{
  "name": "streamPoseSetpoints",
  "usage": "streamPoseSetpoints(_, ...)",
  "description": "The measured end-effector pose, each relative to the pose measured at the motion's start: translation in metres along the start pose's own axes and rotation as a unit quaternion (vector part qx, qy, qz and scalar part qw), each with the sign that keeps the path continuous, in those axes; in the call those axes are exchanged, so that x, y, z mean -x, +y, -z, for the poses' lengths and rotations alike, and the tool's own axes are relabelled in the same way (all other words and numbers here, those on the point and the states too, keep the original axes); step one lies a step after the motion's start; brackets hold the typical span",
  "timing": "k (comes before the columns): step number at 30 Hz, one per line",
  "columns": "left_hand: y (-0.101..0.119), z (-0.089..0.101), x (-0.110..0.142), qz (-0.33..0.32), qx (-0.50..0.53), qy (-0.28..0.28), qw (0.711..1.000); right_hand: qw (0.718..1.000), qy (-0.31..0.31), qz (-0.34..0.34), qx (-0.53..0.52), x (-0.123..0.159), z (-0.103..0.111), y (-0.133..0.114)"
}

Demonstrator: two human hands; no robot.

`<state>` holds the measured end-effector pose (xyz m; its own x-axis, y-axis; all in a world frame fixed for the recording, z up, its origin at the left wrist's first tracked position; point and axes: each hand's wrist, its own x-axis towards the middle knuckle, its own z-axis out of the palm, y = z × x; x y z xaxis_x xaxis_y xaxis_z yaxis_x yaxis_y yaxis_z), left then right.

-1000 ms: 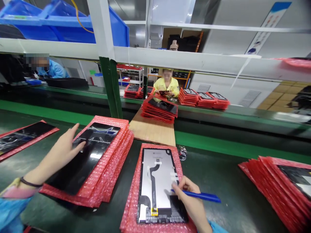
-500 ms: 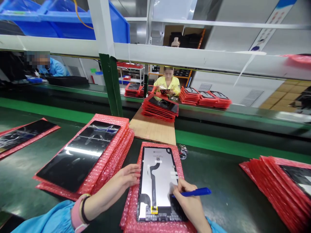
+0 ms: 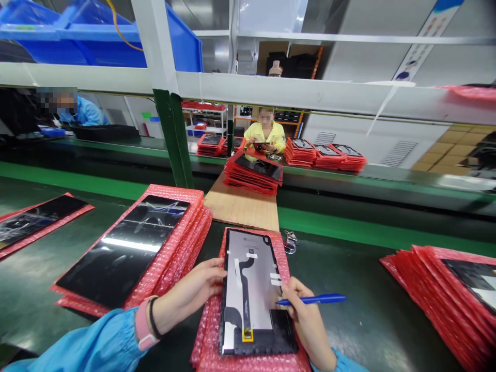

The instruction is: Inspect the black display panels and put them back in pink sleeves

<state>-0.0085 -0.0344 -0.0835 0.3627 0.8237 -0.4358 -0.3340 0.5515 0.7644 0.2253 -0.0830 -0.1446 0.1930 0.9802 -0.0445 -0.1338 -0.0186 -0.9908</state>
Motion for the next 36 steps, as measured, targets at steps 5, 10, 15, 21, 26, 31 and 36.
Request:
streamPoseSetpoints(5,-0.012,-0.024,-0.022,-0.023,-0.018,-0.012,0.999,0.997,-0.018,-0.030,-0.063,0.004,-0.002,-0.002)
streamPoseSetpoints(10,-0.019,-0.031,-0.034,-0.065,-0.044,0.023,0.997,0.994,-0.013,-0.018,-0.103,0.001,0.005,-0.009)
streamPoseSetpoints(15,-0.003,-0.042,-0.024,-0.161,-0.067,0.011,0.985,0.990,0.044,0.043,-0.126,-0.005,0.029,-0.031)
streamPoseSetpoints(21,0.017,-0.068,-0.013,-0.243,-0.069,-0.020,0.967,0.977,0.121,0.117,-0.134,-0.009,0.049,-0.071)
streamPoseSetpoints(26,0.032,-0.081,-0.010,-0.262,-0.051,-0.038,0.963,0.985,0.087,0.132,-0.067,-0.006,0.047,-0.108)
streamPoseSetpoints(31,0.046,-0.087,-0.013,-0.299,-0.044,-0.065,0.951,0.986,0.061,0.155,-0.023,0.000,0.034,-0.133)
streamPoseSetpoints(36,0.058,-0.090,-0.016,-0.342,-0.088,-0.035,0.935,0.980,0.074,0.181,-0.022,-0.006,0.018,-0.138)
